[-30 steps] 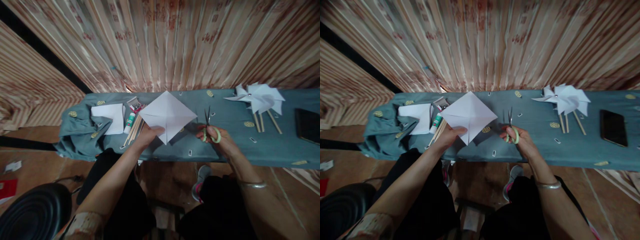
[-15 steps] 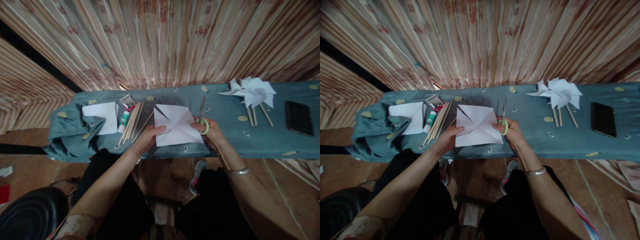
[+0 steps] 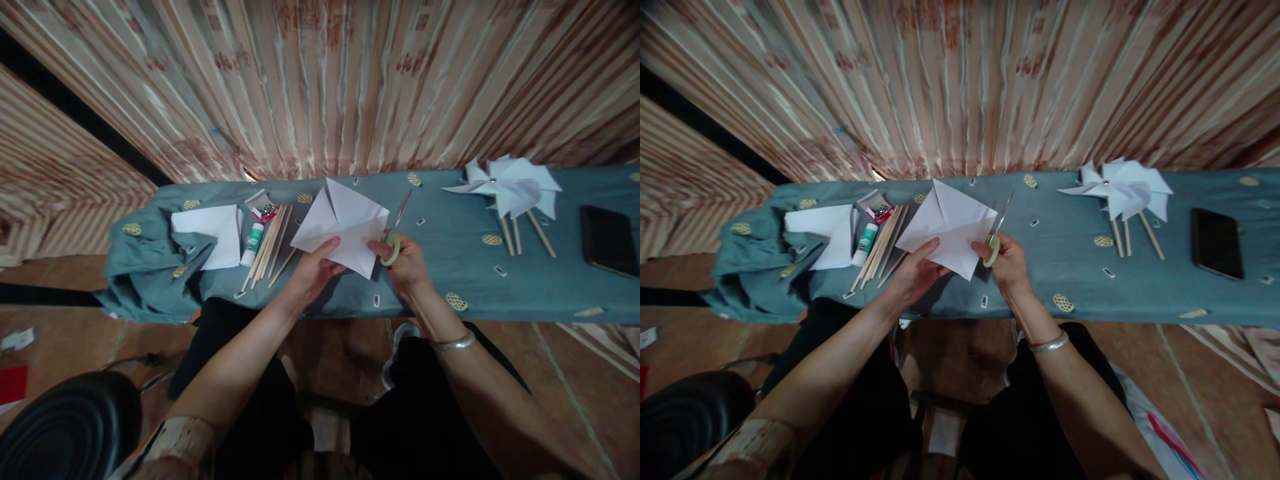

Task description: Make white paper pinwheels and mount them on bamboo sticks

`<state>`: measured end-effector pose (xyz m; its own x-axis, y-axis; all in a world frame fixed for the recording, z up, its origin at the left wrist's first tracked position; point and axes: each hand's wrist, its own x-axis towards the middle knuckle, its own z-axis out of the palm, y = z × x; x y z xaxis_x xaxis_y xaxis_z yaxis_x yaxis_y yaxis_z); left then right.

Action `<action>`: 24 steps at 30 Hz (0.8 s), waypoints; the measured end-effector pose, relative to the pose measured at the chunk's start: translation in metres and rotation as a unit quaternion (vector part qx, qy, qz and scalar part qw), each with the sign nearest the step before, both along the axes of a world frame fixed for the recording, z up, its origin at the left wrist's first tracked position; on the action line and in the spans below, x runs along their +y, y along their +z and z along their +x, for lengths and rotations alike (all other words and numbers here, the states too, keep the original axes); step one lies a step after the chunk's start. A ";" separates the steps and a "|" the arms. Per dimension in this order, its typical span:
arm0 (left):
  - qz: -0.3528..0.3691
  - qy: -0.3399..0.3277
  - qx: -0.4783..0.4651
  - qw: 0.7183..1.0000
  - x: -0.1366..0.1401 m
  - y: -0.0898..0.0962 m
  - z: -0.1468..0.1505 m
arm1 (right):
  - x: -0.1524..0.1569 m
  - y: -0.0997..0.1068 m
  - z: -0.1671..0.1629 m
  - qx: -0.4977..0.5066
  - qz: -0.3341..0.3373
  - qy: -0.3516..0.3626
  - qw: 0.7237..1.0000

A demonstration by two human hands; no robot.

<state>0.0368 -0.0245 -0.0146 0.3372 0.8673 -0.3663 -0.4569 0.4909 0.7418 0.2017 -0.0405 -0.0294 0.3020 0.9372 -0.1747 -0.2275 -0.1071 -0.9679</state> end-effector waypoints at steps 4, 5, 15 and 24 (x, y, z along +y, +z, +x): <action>0.042 0.022 0.056 0.997 0.003 -0.002 -0.004 | -0.004 0.003 0.003 -0.021 -0.017 0.013 1.000; 0.059 0.041 0.066 0.995 0.005 -0.002 -0.006 | -0.006 0.005 0.003 -0.033 -0.020 0.024 0.999; 0.152 0.197 0.103 0.963 0.031 0.007 -0.029 | -0.039 0.012 0.003 -0.042 -0.091 0.328 0.939; 0.168 0.181 0.112 0.962 0.027 0.004 -0.024 | -0.044 0.010 -0.002 -0.073 -0.092 0.375 0.919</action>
<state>0.0132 0.0027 -0.0108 -0.0644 0.9953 -0.0726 -0.3625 0.0445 0.9309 0.1997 -0.0844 -0.0198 -0.3852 0.8500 -0.3593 0.1088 -0.3448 -0.9323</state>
